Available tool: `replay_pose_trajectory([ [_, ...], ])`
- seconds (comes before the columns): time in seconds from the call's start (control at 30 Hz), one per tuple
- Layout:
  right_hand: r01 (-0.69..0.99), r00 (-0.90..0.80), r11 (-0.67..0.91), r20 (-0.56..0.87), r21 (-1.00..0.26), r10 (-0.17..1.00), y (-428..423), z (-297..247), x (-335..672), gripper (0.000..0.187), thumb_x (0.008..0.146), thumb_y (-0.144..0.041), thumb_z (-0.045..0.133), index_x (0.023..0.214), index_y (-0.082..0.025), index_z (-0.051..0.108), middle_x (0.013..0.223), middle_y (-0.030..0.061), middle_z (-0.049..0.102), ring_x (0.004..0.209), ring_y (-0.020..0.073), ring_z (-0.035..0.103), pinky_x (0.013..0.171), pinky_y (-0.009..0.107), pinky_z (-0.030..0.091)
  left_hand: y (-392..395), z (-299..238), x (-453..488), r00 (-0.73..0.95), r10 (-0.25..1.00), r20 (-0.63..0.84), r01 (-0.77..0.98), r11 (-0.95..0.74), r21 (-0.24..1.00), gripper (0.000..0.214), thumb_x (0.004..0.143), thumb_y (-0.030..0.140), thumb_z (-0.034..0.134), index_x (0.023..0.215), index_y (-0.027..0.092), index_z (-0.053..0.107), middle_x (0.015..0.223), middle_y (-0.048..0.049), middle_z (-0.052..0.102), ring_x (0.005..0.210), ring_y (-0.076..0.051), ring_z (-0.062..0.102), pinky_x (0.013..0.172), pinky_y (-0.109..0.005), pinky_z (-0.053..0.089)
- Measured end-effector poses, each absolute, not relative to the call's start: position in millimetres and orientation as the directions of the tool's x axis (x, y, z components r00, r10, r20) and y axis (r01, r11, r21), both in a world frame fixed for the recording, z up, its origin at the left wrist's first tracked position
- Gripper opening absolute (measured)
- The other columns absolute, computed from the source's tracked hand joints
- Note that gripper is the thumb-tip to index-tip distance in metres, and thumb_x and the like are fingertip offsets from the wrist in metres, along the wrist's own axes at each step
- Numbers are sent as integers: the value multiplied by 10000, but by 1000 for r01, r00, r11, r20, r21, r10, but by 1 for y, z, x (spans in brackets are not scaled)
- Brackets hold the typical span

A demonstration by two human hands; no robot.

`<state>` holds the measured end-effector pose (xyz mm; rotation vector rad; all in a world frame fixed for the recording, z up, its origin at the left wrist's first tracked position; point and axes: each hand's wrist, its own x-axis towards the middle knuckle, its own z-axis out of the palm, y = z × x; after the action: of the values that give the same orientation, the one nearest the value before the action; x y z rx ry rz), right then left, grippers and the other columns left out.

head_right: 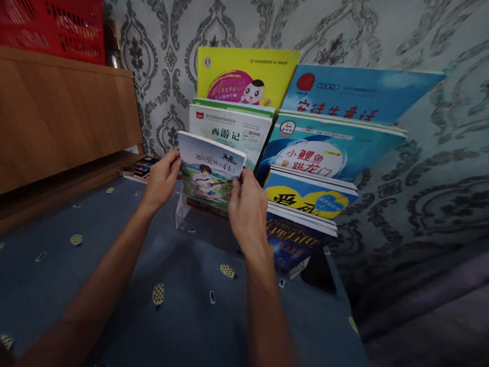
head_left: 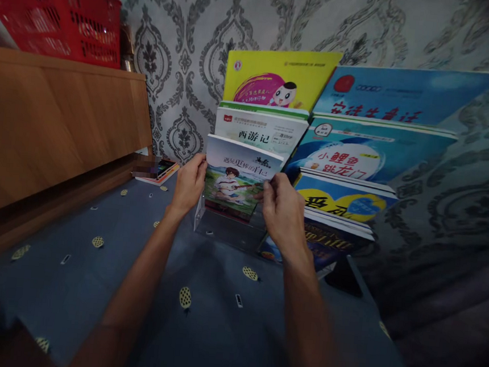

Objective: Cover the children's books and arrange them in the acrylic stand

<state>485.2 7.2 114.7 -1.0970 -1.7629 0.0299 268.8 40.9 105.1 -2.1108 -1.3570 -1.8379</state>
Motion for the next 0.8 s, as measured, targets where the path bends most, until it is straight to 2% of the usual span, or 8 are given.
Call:
replay_pose_trajectory([
  [0.23,650,-59,566,708,-508,703,7,115,486,183,997,-365,441,1018,-249,581,811,75,684,755,286,650,743,431,485,40,106,270,-77,577,813,612,-616,495,225,1012,243,427,1011,196,647,912,-48,695,845,-193,631,791,-286,470],
  [0.5,702,-68,488,634,-518,771,13,109,491,119,969,-283,459,967,-229,564,749,75,673,716,280,648,707,411,464,45,98,272,-43,610,791,680,-563,471,193,1001,217,418,928,202,596,812,-36,638,774,-191,608,757,-292,451],
  [0.63,668,-71,504,627,-548,776,16,105,495,128,977,-309,470,968,-229,568,745,74,666,695,267,646,681,403,468,40,99,277,-52,615,787,748,-498,439,198,1010,213,389,910,207,560,846,-68,637,826,-228,625,814,-344,466],
  [0.8,695,-94,501,625,-515,775,18,101,494,112,955,-275,453,918,-241,553,707,71,636,691,274,637,661,407,472,35,101,281,-66,671,738,817,-388,426,108,954,144,458,932,210,541,844,-86,647,873,-270,655,841,-380,482],
])
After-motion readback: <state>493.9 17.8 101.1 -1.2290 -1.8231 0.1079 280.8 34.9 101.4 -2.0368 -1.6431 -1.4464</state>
